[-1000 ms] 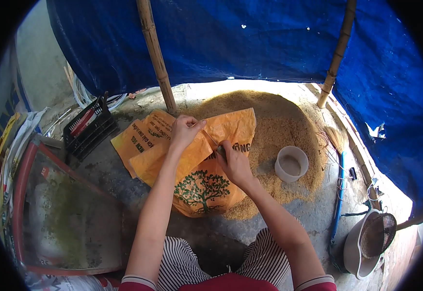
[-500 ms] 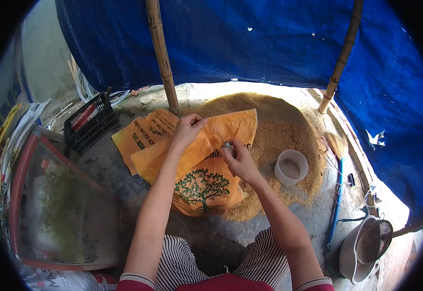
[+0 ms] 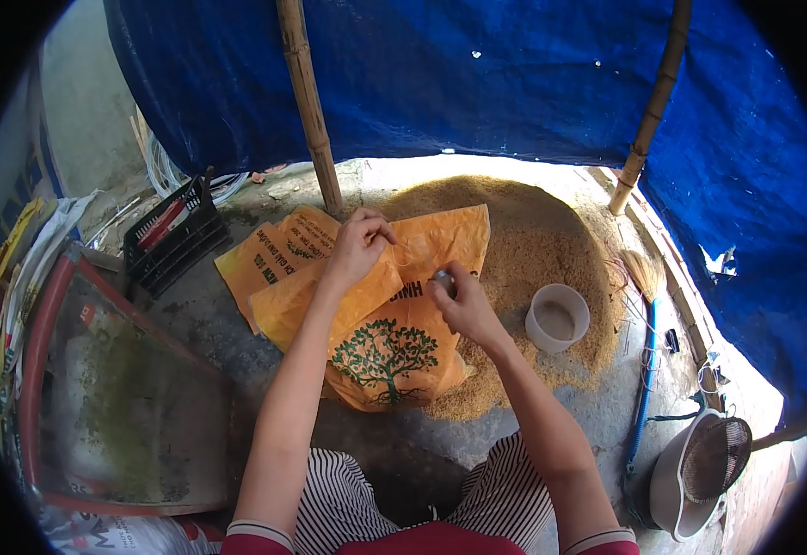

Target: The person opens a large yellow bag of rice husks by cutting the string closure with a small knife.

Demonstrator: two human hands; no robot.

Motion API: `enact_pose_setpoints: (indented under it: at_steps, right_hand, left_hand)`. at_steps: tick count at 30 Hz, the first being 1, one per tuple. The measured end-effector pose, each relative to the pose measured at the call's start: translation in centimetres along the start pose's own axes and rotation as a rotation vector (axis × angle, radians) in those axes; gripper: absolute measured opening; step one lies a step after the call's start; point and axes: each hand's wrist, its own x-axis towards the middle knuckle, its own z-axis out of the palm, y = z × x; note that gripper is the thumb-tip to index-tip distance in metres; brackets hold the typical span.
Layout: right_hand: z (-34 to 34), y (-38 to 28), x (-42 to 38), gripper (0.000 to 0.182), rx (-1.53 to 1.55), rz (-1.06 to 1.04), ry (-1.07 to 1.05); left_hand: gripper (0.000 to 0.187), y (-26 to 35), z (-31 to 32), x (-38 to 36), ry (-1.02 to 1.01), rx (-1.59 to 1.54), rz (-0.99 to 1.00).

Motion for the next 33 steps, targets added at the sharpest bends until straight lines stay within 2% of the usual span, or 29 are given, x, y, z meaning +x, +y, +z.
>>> enact_pose_setpoints:
  at_steps: [1, 2, 4, 7, 8, 9, 11, 12, 14, 18, 20, 23, 25, 33]
  right_hand:
    - [0.1, 0.0, 0.2, 0.029, -0.047, -0.087, 0.131]
    - [0.1, -0.1, 0.3, 0.029, -0.047, -0.087, 0.130]
    - [0.3, -0.5, 0.4, 0.028, -0.176, -0.090, 0.262]
    - [2.4, 0.4, 1.0, 0.026, -0.101, -0.088, 0.279]
    - [3.1, 0.9, 1.5, 0.027, -0.139, -0.123, 0.381]
    - [3.6, 1.5, 2.0, 0.027, -0.134, -0.122, 0.387]
    - [4.0, 1.8, 2.9, 0.029, -0.034, -0.035, 0.497]
    - [4.1, 2.1, 3.2, 0.029, -0.029, -0.032, 0.503]
    - [4.0, 1.8, 3.3, 0.029, 0.169, 0.123, 0.374]
    - [4.4, 1.0, 3.4, 0.025, 0.200, 0.060, 0.375]
    - [4.2, 0.7, 3.6, 0.021, 0.398, 0.196, 0.310]
    - [4.3, 1.0, 3.8, 0.019, 0.578, 0.199, 0.263]
    - [4.2, 0.8, 3.7, 0.018, 0.568, 0.207, 0.223]
    - [3.8, 0.2, 3.3, 0.020, 0.532, 0.154, 0.220]
  left_hand:
    - [0.008, 0.5, -0.2, 0.0, -0.016, 0.054, -0.041]
    - [0.008, 0.8, -0.3, 0.0, -0.015, 0.054, -0.042]
    - [0.008, 1.2, -0.3, -0.1, -0.052, 0.123, -0.004]
    - [0.007, 1.8, -0.2, -0.5, -0.063, 0.205, 0.106]
    - [0.007, 1.8, -0.1, -0.6, -0.069, 0.208, 0.110]
    - [0.007, 1.8, 0.1, -0.8, -0.064, 0.228, 0.150]
    - [0.007, 2.4, 0.1, -1.0, -0.064, 0.252, 0.193]
    - [0.009, 2.8, 0.2, -1.1, -0.077, 0.238, 0.153]
    - [0.011, 2.9, 0.4, -1.4, -0.099, 0.222, 0.112]
    - [0.013, 2.2, 0.9, -1.5, -0.048, 0.245, 0.172]
    - [0.013, 2.2, 1.0, -1.5, -0.048, 0.237, 0.186]
    - [0.013, 2.3, 1.1, -1.6, -0.027, 0.313, 0.151]
    - [0.014, 2.2, 1.3, -1.8, 0.026, 0.419, 0.147]
    - [0.016, 2.1, 1.5, -1.4, 0.003, 0.317, 0.066]
